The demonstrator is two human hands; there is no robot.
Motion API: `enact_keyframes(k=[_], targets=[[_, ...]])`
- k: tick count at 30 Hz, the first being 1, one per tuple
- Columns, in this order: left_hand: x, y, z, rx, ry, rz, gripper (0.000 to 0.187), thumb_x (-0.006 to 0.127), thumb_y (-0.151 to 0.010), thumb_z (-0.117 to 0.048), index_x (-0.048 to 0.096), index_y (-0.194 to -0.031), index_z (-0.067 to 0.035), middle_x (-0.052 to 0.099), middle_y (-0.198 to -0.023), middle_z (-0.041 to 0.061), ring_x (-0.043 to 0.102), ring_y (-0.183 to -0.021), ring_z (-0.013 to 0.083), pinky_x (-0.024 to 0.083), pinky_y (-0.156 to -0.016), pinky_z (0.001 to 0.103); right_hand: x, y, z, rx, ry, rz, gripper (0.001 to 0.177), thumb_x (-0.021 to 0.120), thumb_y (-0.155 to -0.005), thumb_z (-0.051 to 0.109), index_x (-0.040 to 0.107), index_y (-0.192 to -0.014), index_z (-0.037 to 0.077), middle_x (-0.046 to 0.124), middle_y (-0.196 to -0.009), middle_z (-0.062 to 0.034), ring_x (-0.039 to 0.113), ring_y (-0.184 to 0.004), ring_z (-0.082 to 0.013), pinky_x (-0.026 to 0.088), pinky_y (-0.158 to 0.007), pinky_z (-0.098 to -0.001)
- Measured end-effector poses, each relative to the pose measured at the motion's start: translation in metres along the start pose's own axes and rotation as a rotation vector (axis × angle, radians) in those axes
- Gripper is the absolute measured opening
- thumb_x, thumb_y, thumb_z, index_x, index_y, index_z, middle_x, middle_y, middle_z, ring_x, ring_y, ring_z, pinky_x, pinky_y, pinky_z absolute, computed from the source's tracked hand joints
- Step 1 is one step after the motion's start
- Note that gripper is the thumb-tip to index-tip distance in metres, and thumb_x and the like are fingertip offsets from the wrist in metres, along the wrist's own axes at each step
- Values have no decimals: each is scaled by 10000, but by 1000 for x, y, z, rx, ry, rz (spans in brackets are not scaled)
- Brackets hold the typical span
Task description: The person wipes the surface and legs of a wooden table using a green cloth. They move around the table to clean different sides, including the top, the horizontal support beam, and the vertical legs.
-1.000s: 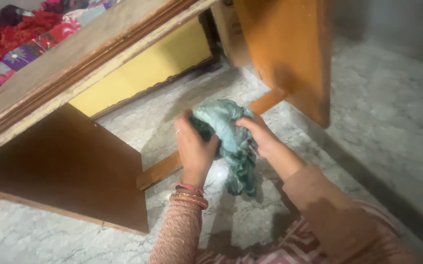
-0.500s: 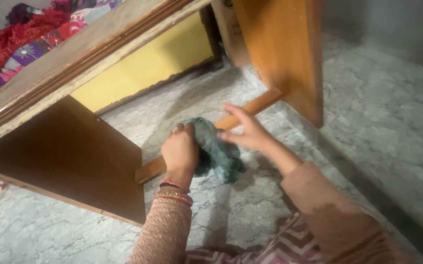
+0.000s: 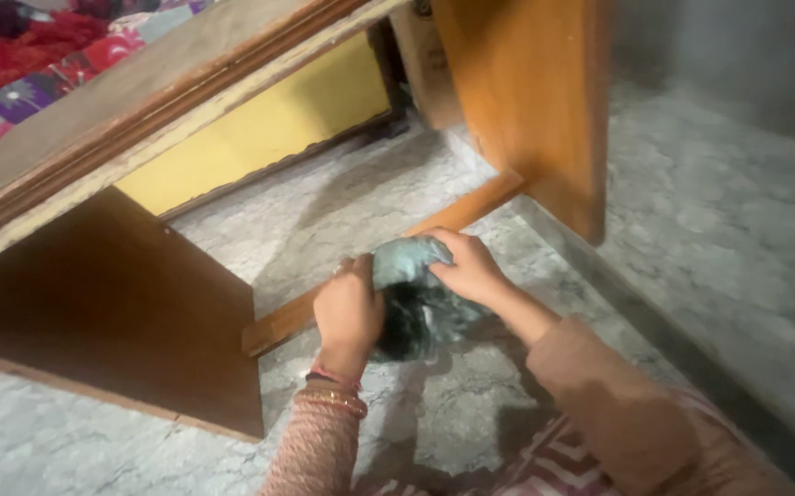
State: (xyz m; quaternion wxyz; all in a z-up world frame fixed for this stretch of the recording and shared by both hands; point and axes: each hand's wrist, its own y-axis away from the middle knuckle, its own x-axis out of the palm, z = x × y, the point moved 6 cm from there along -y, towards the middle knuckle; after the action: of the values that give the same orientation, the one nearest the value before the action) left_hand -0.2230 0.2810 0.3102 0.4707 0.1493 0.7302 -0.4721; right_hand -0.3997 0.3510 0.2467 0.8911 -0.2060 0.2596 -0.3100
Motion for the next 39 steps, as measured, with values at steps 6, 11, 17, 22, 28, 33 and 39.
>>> enact_keyframes(k=[6,11,17,22,28,33,39], targets=[[12,11,-3,-90,190,28,730,793,-688,-236,501,-1331,-48,680,-1079,233,678,-900,441,548,-717,517,9,7,25,-78,-94,-62,496,673,-782,-21,665,-1264,94,739,-1227,-139,733,-1095,-261,566,-872,-339],[44,23,33,-308,204,189,659,730,-781,-213,496,-1390,-118,724,-1015,231,695,-930,442,544,-795,535,32,22,38,-66,-10,118,592,688,-744,-23,656,-1320,113,731,-1227,-135,741,-1052,-261,576,-851,-338],[63,50,83,-430,313,122,633,660,-712,-69,577,-1338,-110,724,-1040,261,688,-981,454,530,-863,523,64,36,42,-220,-21,145,663,739,-771,18,574,-1410,81,674,-1326,-185,682,-1167,-325,545,-960,-390],[81,73,122,-490,445,-83,580,594,-705,3,611,-1281,-62,702,-1127,283,660,-1072,469,515,-916,497,88,47,40,-344,139,239,813,798,-782,139,448,-1509,43,608,-1361,-212,589,-1231,-392,452,-1046,-460],[120,93,157,-520,801,-346,594,479,-704,21,610,-1283,5,736,-1112,242,712,-1053,378,517,-931,428,112,58,33,-378,245,316,953,856,-747,231,371,-1551,67,418,-1526,-242,416,-1389,-435,348,-1125,-520],[184,103,171,-892,1033,-188,425,542,-826,-73,654,-1226,15,736,-1024,210,709,-893,327,542,-815,433,141,53,24,-330,424,397,1149,934,-641,297,265,-1550,79,274,-1530,-289,300,-1397,-494,242,-1117,-585],[198,92,154,-732,1115,-95,415,551,-778,-85,684,-1158,14,783,-946,189,746,-865,289,579,-816,387,153,40,0,-160,449,380,1278,961,-592,271,178,-1583,73,233,-1629,-269,299,-1440,-486,275,-1114,-535]])
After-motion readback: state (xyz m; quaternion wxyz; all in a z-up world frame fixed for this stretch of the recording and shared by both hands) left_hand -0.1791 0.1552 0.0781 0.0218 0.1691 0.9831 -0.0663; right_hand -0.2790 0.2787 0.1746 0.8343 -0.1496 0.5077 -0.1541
